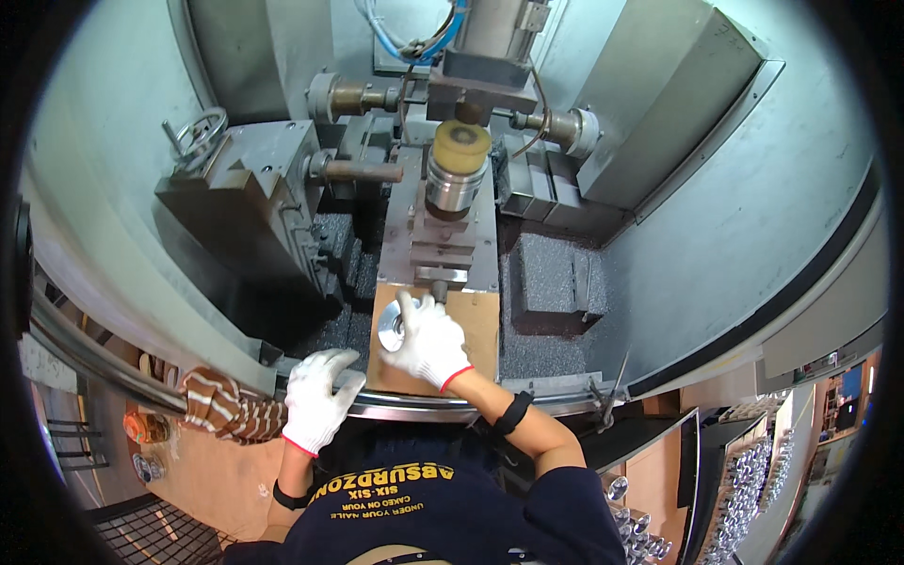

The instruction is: Using a machine to process or fabricate metal pistons on a factory floor.

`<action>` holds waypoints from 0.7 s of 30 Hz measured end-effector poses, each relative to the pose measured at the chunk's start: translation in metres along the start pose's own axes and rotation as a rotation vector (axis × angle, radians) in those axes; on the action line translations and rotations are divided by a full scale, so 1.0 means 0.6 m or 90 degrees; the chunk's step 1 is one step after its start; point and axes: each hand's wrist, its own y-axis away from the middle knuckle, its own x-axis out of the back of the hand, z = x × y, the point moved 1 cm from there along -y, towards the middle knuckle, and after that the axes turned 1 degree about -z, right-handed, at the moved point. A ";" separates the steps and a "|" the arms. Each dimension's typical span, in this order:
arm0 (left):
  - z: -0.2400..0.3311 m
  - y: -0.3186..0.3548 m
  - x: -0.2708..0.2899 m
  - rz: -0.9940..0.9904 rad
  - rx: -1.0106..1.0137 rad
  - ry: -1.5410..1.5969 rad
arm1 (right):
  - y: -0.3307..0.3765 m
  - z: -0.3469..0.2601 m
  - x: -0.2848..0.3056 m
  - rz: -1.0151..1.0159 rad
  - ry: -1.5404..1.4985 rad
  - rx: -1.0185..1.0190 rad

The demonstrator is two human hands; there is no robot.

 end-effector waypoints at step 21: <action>0.122 -0.311 0.007 -0.233 0.194 0.610 | -0.163 0.144 0.216 0.506 -0.160 -0.018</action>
